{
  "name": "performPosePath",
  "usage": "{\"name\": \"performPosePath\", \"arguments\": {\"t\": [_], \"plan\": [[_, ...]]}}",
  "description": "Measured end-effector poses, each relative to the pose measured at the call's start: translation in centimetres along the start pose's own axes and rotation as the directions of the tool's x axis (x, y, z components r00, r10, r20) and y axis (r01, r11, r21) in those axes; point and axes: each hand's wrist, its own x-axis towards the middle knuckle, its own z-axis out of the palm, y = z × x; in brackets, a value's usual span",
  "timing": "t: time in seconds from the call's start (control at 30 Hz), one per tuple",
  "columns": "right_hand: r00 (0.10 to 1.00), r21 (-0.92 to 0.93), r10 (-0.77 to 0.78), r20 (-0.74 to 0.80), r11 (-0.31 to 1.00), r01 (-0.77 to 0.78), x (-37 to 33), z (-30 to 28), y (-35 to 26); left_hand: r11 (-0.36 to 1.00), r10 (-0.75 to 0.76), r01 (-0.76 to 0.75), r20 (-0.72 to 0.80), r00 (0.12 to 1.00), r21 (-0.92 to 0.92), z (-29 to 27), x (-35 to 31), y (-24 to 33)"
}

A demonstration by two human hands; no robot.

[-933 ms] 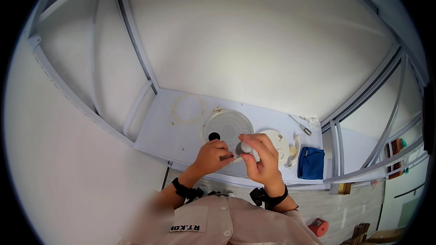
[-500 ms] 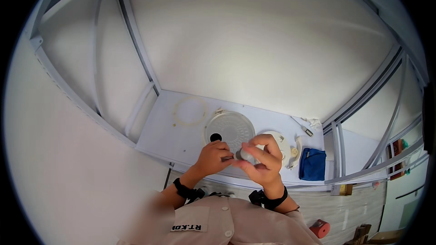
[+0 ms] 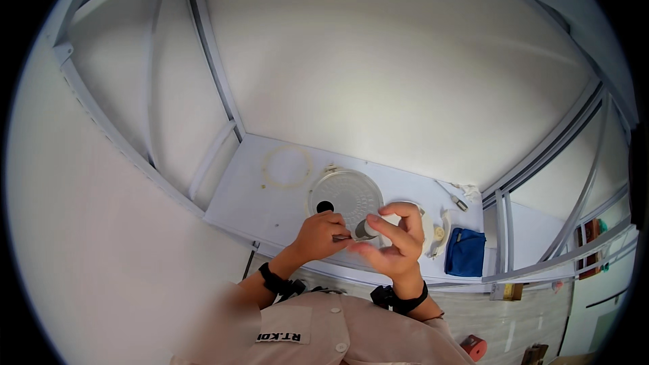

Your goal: The person assembles a ceiling light fixture on a white workbench. They use a screwdriver to remove and install screws, attach a circular diffuser, and secure the fixture components together.

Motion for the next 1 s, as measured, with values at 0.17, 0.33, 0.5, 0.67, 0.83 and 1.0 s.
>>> {"name": "performPosePath", "arguments": {"t": [0.17, 0.33, 0.5, 0.67, 0.83, 1.0], "plan": [[0.994, 0.005, 0.108, -0.032, 0.994, -0.107, -0.3, 0.0, 0.7, 0.999, -0.044, 0.044, 0.012, 0.999, -0.031, -0.1, 0.1, 0.3], [0.996, 0.090, 0.089, 0.002, 0.992, -0.089, -0.4, 0.4, 1.4, 0.999, -0.031, 0.031, -0.004, 1.000, -0.039, 0.0, 0.1, 0.0], [0.998, -0.061, -0.006, -0.063, 0.998, 0.002, -0.2, 0.3, 1.2, 0.999, -0.043, 0.043, 0.020, 0.999, -0.025, 0.0, 0.1, 0.0], [0.996, -0.006, 0.074, -0.050, 0.997, -0.074, -0.6, 0.2, 1.3, 0.998, -0.037, 0.038, 0.033, 0.999, -0.049, -0.1, 0.1, -0.1], [0.989, 0.167, 0.145, -0.022, 0.976, -0.139, 0.0, 0.9, 0.7, 0.998, -0.025, 0.028, 0.042, 0.999, -0.049, -0.4, 0.1, -0.1], [0.999, 0.002, -0.011, -0.030, 1.000, 0.012, -0.1, 0.9, 0.8, 0.999, 0.000, 0.001, 0.008, 1.000, -0.047, 0.0, 0.0, -0.5]]}}
